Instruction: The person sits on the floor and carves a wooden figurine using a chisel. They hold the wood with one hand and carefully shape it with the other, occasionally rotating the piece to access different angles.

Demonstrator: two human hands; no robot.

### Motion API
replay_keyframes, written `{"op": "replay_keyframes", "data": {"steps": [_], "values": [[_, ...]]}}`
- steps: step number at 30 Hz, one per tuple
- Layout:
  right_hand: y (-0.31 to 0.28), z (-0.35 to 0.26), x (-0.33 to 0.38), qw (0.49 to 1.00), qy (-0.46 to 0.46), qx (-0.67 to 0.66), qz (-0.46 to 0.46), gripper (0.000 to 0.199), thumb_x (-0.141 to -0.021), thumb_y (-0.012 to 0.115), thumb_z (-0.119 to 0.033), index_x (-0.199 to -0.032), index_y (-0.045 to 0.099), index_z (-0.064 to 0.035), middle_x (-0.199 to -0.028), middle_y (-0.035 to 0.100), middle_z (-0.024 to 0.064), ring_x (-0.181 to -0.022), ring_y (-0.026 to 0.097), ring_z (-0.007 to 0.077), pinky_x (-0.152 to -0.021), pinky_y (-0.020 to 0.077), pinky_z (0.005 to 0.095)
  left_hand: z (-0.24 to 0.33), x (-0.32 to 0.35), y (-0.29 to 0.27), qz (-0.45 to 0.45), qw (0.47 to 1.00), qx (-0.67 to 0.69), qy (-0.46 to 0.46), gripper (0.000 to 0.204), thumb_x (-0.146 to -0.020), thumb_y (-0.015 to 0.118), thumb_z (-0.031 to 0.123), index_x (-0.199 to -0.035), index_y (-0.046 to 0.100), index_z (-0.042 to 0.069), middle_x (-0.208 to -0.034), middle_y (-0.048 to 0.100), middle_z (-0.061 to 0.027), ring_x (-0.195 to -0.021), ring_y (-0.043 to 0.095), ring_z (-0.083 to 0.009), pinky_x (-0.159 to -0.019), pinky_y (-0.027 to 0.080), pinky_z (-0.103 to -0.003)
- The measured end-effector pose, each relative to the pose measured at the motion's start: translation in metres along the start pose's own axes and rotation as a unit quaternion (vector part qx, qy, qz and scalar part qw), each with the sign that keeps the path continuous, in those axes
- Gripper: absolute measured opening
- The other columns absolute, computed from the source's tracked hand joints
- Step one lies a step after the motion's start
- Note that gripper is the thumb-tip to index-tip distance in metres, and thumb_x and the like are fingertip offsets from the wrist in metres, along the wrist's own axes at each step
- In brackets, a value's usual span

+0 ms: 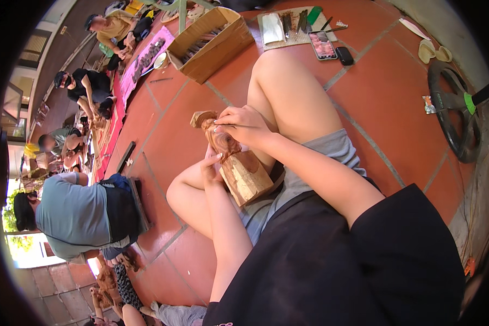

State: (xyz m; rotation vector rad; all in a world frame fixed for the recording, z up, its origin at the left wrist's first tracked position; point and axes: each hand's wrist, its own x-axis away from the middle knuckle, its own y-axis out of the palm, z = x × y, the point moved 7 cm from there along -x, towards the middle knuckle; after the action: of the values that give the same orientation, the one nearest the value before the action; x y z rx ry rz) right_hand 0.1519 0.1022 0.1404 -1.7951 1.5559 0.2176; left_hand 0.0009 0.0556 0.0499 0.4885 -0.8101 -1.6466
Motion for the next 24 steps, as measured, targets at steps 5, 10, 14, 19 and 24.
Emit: {"op": "replay_keyframes", "data": {"steps": [5,10,14,19,24], "values": [[0.012,-0.006,0.011,0.993,-0.077,0.085,-0.03,0.022,-0.085,0.065,-0.03,-0.1,0.072,-0.0153,-0.097,0.068,0.0003,-0.089,0.062,0.0196,-0.081,0.0429,0.0352,0.0,-0.003,-0.01,-0.043,0.998,0.04,-0.016,0.086,-0.072,0.07,0.011,-0.144,0.026,0.004,-0.135,0.045,-0.0169,-0.125,0.049,-0.0334,-0.107,0.04,-0.049],[0.016,-0.022,0.035,0.987,-0.106,0.115,-0.02,0.021,-0.081,0.066,-0.02,-0.101,0.067,-0.0114,-0.098,0.065,0.0013,-0.095,0.061,0.0167,-0.09,0.0387,0.0355,-0.005,-0.012,-0.038,-0.039,0.994,0.085,-0.06,0.074,-0.085,0.068,0.032,-0.143,0.03,0.004,-0.132,0.049,-0.0166,-0.124,0.05,-0.0317,-0.103,0.042,-0.047],[0.008,-0.037,0.046,0.981,-0.118,0.147,-0.049,0.022,-0.082,0.068,-0.022,-0.101,0.068,-0.0102,-0.097,0.065,0.0016,-0.094,0.061,0.0162,-0.092,0.0389,0.039,-0.003,-0.015,-0.036,-0.062,0.993,0.065,-0.081,0.071,-0.091,0.059,0.044,-0.142,0.032,0.002,-0.133,0.05,-0.0175,-0.124,0.05,-0.0312,-0.102,0.042,-0.046],[0.002,-0.041,0.061,0.984,-0.125,0.09,-0.093,0.015,-0.083,0.064,-0.018,-0.096,0.066,-0.0115,-0.099,0.063,0.0015,-0.093,0.059,0.0177,-0.091,0.036,0.0387,-0.002,-0.016,-0.03,-0.02,0.997,0.015,-0.078,0.076,-0.093,0.05,0.054,-0.143,0.029,0.0,-0.139,0.046,-0.0209,-0.127,0.048,-0.0328,-0.106,0.04,-0.047],[-0.001,-0.043,0.066,0.98,-0.115,0.083,-0.138,0.017,-0.087,0.063,-0.029,-0.094,0.068,-0.0134,-0.093,0.063,0.0025,-0.087,0.06,0.0197,-0.084,0.0382,0.0382,-0.003,-0.016,-0.04,0.006,0.997,-0.018,-0.07,0.07,-0.093,0.051,0.053,-0.137,0.04,0.001,-0.136,0.049,-0.0217,-0.127,0.048,-0.0346,-0.107,0.039,-0.049]]}}
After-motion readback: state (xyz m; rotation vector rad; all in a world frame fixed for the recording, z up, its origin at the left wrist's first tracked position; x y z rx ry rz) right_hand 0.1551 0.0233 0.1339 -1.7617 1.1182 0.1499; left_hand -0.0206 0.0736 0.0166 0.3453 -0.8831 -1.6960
